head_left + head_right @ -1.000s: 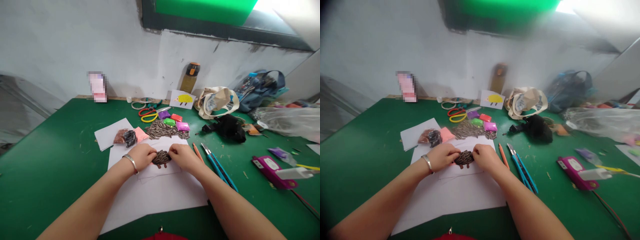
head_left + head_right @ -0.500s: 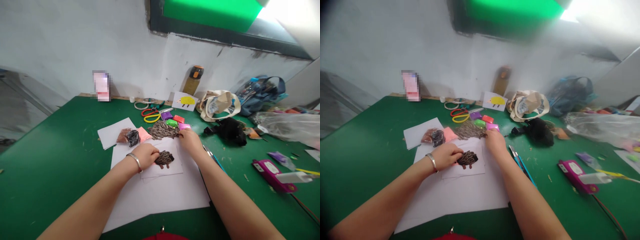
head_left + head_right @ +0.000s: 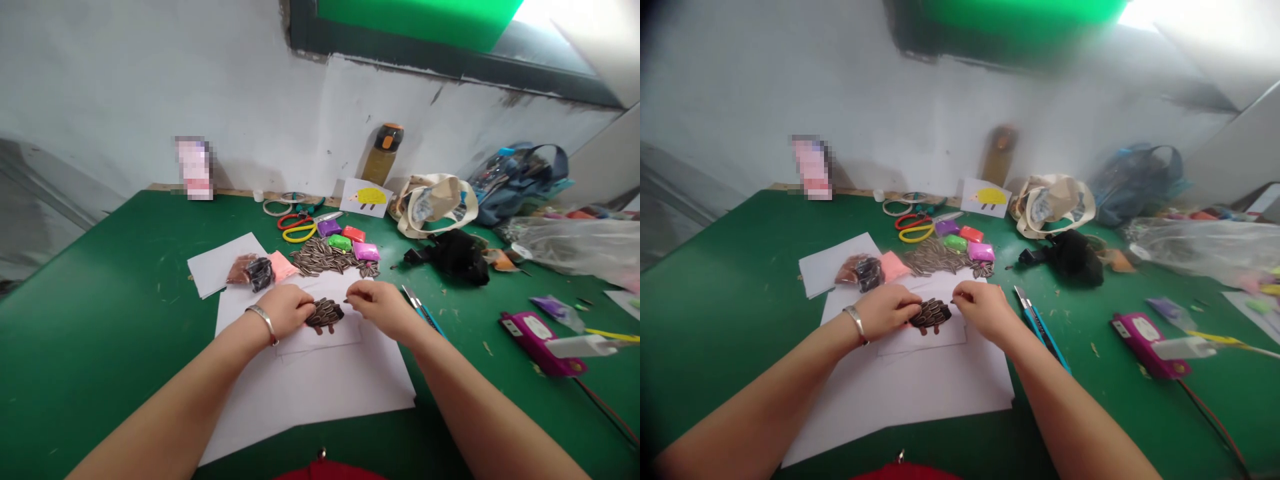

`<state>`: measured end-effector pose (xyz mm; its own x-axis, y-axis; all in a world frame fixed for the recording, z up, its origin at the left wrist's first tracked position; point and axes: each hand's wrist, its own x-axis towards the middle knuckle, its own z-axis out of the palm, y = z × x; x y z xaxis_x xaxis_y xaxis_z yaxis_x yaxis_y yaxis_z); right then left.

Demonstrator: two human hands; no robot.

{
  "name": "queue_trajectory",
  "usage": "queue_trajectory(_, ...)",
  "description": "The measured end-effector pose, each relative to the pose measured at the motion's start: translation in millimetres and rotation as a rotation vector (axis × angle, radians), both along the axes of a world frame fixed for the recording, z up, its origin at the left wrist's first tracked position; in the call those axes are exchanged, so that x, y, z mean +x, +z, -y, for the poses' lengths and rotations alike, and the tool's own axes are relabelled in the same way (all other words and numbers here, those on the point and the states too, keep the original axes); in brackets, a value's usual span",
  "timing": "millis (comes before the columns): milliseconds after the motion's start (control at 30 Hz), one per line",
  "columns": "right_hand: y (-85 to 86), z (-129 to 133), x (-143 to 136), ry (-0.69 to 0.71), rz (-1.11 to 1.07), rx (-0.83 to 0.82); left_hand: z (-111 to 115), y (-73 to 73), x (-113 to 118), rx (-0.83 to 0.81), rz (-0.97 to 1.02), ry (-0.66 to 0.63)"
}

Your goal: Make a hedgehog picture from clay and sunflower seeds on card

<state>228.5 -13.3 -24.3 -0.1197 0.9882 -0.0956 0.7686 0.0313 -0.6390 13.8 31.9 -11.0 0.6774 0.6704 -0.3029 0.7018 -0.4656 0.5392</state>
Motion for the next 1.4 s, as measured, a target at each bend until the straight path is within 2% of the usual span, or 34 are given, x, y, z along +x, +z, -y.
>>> queue_trajectory(100, -10.5, 7.8, -7.4, -0.06, -0.094, -0.044, 0.7, 0.1, 0.8, 0.006, -0.005, 0.001)
queue_trajectory(267, -20.6, 8.2, -11.4, -0.034, -0.178, -0.059, 1.2, -0.1, 1.4, 0.039, -0.023, 0.008)
queue_trajectory(533, -19.7, 8.3, -10.4, -0.043, -0.159, -0.046, 1.4, -1.0, 2.1, 0.048, -0.033, 0.006)
queue_trajectory(1233, -19.9, 6.2, -19.2, 0.003, 0.064, 0.003, 2.1, 1.6, 3.4, 0.029, -0.034, -0.017)
queue_trajectory(1400, -18.6, 6.5, -18.9, 0.002, 0.052, -0.01, 2.0, 0.8, 2.8, 0.018, -0.033, -0.017)
